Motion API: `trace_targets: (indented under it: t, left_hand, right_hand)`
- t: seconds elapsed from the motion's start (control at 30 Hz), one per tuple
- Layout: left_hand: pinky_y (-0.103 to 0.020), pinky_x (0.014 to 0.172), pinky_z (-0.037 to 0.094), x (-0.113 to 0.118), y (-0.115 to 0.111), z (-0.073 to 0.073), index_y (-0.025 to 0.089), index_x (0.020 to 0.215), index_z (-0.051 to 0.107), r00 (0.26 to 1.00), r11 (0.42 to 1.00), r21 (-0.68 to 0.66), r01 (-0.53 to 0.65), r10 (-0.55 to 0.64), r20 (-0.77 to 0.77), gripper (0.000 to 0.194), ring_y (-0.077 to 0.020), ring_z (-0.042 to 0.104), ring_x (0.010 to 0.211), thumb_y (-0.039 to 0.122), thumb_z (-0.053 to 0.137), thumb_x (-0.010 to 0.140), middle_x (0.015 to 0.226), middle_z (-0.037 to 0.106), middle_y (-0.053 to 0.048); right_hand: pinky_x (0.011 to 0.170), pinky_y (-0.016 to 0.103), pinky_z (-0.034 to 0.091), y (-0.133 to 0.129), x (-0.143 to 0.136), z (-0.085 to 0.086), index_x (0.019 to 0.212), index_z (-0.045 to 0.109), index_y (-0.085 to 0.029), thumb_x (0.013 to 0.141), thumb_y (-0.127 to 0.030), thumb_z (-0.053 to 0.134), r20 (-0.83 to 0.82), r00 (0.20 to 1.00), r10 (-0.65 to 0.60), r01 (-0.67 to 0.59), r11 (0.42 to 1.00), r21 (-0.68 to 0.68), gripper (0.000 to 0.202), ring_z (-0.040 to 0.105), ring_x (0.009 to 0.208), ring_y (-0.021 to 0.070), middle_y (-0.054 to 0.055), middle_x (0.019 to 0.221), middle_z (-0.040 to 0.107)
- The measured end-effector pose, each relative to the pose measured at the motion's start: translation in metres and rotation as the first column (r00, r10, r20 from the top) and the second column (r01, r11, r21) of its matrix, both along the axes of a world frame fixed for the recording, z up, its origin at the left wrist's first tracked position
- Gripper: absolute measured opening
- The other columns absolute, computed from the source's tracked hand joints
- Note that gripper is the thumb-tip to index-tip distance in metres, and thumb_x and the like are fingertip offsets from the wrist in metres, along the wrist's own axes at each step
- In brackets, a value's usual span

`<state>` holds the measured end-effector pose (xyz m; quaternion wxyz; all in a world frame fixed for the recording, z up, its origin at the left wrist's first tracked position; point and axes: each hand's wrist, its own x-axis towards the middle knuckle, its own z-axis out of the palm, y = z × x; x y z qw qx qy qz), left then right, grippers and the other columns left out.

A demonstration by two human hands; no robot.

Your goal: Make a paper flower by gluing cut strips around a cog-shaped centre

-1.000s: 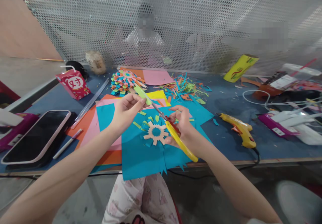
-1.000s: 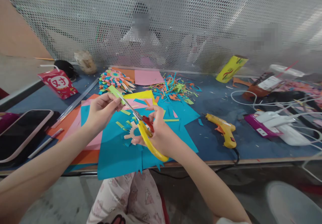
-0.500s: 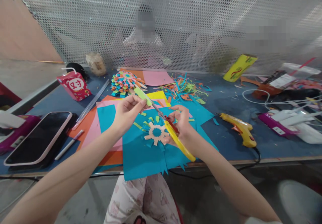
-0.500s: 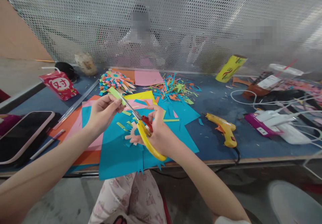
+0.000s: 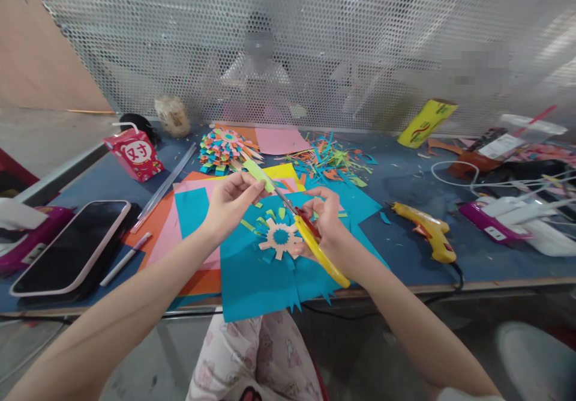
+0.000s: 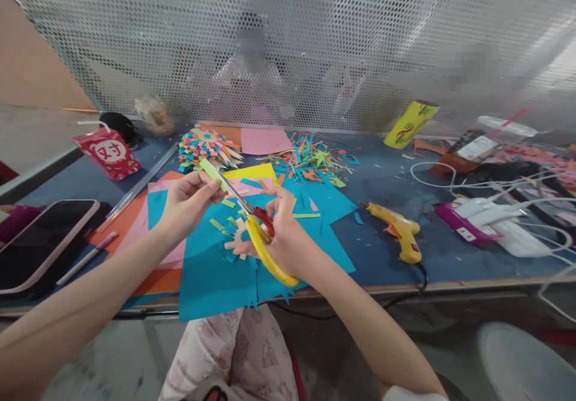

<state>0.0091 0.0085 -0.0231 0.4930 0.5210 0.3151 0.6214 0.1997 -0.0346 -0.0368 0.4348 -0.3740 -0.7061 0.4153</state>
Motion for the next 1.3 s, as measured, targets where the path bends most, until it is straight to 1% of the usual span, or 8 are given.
trace_targets:
  t: [0.27,0.5,0.7,0.8,0.9,1.03,1.17,1.3]
  left_hand:
    - [-0.021,0.052,0.043,0.0012,-0.0036,0.0035,0.017,0.061,0.057,1.0,1.0,-0.021,0.023,-0.023,0.005,0.028,-0.0077,0.055,0.052,0.036,0.077,0.065,0.053,0.058,0.003]
    - [-0.022,0.055,0.045,0.0009,-0.0042,0.003,0.018,0.062,0.057,0.999,0.999,-0.03,0.026,-0.027,-0.024,0.029,-0.0083,0.056,0.052,0.038,0.077,0.065,0.055,0.06,0.003]
    - [-0.02,0.054,0.045,0.0011,-0.0047,0.0031,0.017,0.061,0.058,0.999,0.998,-0.036,0.054,-0.054,-0.007,0.032,-0.0069,0.055,0.051,0.041,0.079,0.064,0.056,0.062,0.003]
    - [-0.019,0.053,0.044,0.0016,-0.0056,0.0027,0.017,0.061,0.057,0.998,0.997,-0.042,0.066,-0.067,-0.012,0.033,-0.0072,0.056,0.051,0.041,0.079,0.064,0.054,0.061,0.002]
    - [-0.019,0.052,0.044,0.0016,-0.006,0.0016,0.017,0.061,0.058,0.996,0.996,-0.041,0.085,-0.086,-0.02,0.031,-0.0076,0.056,0.053,0.04,0.079,0.065,0.054,0.061,0.002]
    - [-0.019,0.052,0.044,0.0012,-0.0056,0.0011,0.017,0.061,0.058,0.996,0.996,-0.032,0.083,-0.084,-0.033,0.03,-0.0076,0.056,0.052,0.039,0.078,0.066,0.053,0.06,0.002]
    - [-0.021,0.052,0.044,0.0019,-0.0055,0.0021,0.017,0.061,0.057,0.995,0.996,-0.039,0.08,-0.082,-0.056,0.032,-0.0083,0.055,0.052,0.04,0.078,0.065,0.053,0.06,0.002]
    - [-0.02,0.05,0.043,0.0034,-0.0065,0.0042,0.017,0.058,0.057,0.994,0.996,-0.038,0.086,-0.088,-0.058,0.036,-0.0073,0.054,0.05,0.044,0.081,0.061,0.052,0.06,0.002]
  right_hand:
    - [0.042,0.017,0.043,-0.001,0.0003,0.0009,0.115,0.023,-0.034,0.068,-0.039,0.072,0.041,0.999,0.016,-0.018,0.999,0.047,0.067,0.036,0.05,-0.0002,-0.004,0.095,0.033]
    - [0.043,0.02,0.045,-0.0012,0.0009,0.0036,0.116,0.022,-0.032,0.066,-0.046,0.074,0.054,0.998,0.009,-0.01,1.0,0.022,0.073,0.036,0.051,0.0004,-0.004,0.094,0.032]
    - [0.046,0.02,0.045,0.0007,-0.0027,-0.0024,0.112,0.022,-0.031,0.06,-0.049,0.077,0.0,0.998,-0.06,0.06,0.994,0.096,0.077,0.039,0.055,0.0034,-0.005,0.087,0.031]
    - [0.043,0.018,0.042,-0.0014,-0.0048,-0.0017,0.111,0.023,-0.031,0.064,-0.047,0.074,-0.019,0.997,-0.068,0.069,0.996,0.062,0.071,0.039,0.054,0.0027,-0.005,0.089,0.032]
    - [0.04,0.017,0.041,-0.0041,-0.0042,0.0024,0.111,0.024,-0.033,0.064,-0.044,0.074,-0.009,0.999,-0.034,0.034,0.999,0.015,0.07,0.04,0.054,0.0026,-0.004,0.092,0.033]
    - [0.041,0.019,0.043,-0.0054,-0.0024,0.0059,0.113,0.022,-0.032,0.064,-0.045,0.074,0.022,0.999,-0.037,0.037,0.999,-0.001,0.072,0.041,0.054,0.0034,-0.003,0.092,0.036]
    - [0.041,0.02,0.045,-0.0055,-0.0027,0.0049,0.115,0.022,-0.032,0.065,-0.045,0.072,-0.017,0.998,-0.056,0.056,0.998,0.007,0.072,0.044,0.052,0.0034,-0.003,0.092,0.038]
    - [0.042,0.021,0.049,-0.0062,-0.0034,0.0033,0.114,0.023,-0.033,0.065,-0.038,0.073,-0.035,0.999,-0.025,0.025,1.0,-0.009,0.071,0.049,0.053,0.0047,-0.005,0.091,0.039]
